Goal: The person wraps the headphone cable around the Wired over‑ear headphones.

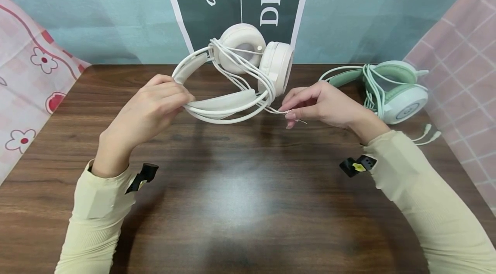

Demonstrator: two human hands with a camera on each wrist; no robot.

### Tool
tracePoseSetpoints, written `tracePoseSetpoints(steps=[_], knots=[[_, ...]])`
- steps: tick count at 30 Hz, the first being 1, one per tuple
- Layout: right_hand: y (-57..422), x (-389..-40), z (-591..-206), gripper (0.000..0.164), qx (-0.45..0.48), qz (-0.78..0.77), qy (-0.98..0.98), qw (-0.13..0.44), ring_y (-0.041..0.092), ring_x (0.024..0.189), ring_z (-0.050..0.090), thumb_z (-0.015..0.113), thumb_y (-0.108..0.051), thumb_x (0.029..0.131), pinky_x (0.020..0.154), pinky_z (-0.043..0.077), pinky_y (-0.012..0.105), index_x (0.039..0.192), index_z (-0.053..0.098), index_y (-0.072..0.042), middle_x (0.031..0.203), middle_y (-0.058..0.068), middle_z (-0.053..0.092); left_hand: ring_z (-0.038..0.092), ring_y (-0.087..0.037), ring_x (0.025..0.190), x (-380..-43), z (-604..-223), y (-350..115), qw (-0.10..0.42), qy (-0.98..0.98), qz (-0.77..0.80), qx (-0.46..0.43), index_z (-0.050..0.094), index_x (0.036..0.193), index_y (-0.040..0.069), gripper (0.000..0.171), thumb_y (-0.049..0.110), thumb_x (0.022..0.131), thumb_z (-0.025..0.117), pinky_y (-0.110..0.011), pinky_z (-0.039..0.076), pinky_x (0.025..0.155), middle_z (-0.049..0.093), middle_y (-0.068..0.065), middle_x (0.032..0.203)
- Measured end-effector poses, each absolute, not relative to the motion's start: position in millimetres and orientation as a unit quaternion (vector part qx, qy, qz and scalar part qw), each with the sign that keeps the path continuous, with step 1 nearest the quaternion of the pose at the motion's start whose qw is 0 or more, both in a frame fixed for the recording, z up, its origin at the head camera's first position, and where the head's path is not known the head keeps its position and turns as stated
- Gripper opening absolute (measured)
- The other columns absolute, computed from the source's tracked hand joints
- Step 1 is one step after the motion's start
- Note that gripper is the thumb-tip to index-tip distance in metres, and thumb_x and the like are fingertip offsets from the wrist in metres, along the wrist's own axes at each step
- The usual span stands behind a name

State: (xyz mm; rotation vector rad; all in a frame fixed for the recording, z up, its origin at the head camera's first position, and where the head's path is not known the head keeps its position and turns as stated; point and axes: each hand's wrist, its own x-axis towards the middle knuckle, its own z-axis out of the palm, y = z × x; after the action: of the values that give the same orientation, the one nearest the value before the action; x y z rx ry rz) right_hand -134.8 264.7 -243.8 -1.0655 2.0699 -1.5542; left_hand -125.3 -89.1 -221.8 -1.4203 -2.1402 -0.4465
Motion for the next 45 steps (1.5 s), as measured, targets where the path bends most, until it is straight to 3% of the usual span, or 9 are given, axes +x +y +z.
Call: tracePoseSetpoints(steps=[9, 13, 20, 29, 37, 45], knots=[[255.8, -128.8, -230.6, 0.026, -0.405, -0.544, 0.713, 0.179, 0.027, 0.075, 0.064, 0.055, 0.020, 0.078, 0.065, 0.053, 0.029, 0.102, 0.062, 0.013, 0.099, 0.020, 0.058, 0.058, -0.018, 0.076, -126.4, -223.0, -85.9, 0.259, -0.788, -0.167, -0.533, 0.061, 0.083, 0.002, 0.023, -0.017, 0.077, 0.052, -0.034, 0.039, 0.084, 0.063, -0.005, 0.078], [256.3, -126.8, -225.2, 0.025, -0.389, -0.537, 0.732, 0.154, 0.028, 0.074, 0.064, 0.056, 0.020, 0.077, 0.066, 0.053, 0.030, 0.100, 0.062, 0.013, 0.096, 0.018, 0.060, 0.057, -0.018, 0.074, -125.3, -224.5, -86.6, 0.257, -0.789, -0.165, -0.533, 0.060, 0.082, 0.003, 0.021, -0.016, 0.077, 0.052, -0.035, 0.040, 0.082, 0.062, -0.004, 0.075], [254.0, -125.1, -222.3, 0.020, -0.355, -0.564, 0.740, 0.089, 0.026, 0.087, 0.058, 0.058, 0.022, 0.074, 0.070, 0.051, 0.026, 0.092, 0.064, 0.014, 0.085, 0.022, 0.062, 0.057, -0.017, 0.073, -123.0, -223.1, -87.2, 0.262, -0.788, -0.162, -0.534, 0.060, 0.082, 0.004, 0.022, -0.015, 0.080, 0.049, -0.034, 0.040, 0.081, 0.061, -0.002, 0.074], [251.1, -122.4, -218.9, 0.020, -0.346, -0.576, 0.736, 0.080, 0.027, 0.078, 0.062, 0.060, 0.022, 0.073, 0.070, 0.051, 0.025, 0.091, 0.063, 0.014, 0.092, 0.021, 0.059, 0.056, -0.016, 0.074, -120.3, -224.2, -87.1, 0.249, -0.790, -0.159, -0.538, 0.060, 0.082, 0.003, 0.025, -0.019, 0.076, 0.049, -0.033, 0.040, 0.082, 0.061, -0.002, 0.076], [251.2, -124.3, -216.3, 0.017, -0.303, -0.540, 0.782, 0.069, 0.024, 0.070, 0.064, 0.064, 0.014, 0.075, 0.065, 0.051, 0.023, 0.091, 0.065, 0.009, 0.084, 0.017, 0.063, 0.056, -0.016, 0.075, -118.4, -225.6, -84.6, 0.245, -0.788, -0.146, -0.546, 0.059, 0.083, 0.004, 0.029, -0.020, 0.075, 0.046, -0.033, 0.039, 0.083, 0.060, -0.001, 0.076], [241.8, -123.3, -221.9, 0.017, -0.193, -0.696, 0.686, 0.088, 0.027, 0.059, 0.065, 0.061, 0.019, 0.073, 0.061, 0.054, 0.032, 0.088, 0.061, 0.010, 0.075, 0.017, 0.064, 0.057, -0.017, 0.078, -117.3, -228.2, -83.5, 0.229, -0.781, -0.162, -0.558, 0.061, 0.087, 0.004, 0.031, -0.021, 0.072, 0.049, -0.033, 0.039, 0.085, 0.062, -0.001, 0.080]])
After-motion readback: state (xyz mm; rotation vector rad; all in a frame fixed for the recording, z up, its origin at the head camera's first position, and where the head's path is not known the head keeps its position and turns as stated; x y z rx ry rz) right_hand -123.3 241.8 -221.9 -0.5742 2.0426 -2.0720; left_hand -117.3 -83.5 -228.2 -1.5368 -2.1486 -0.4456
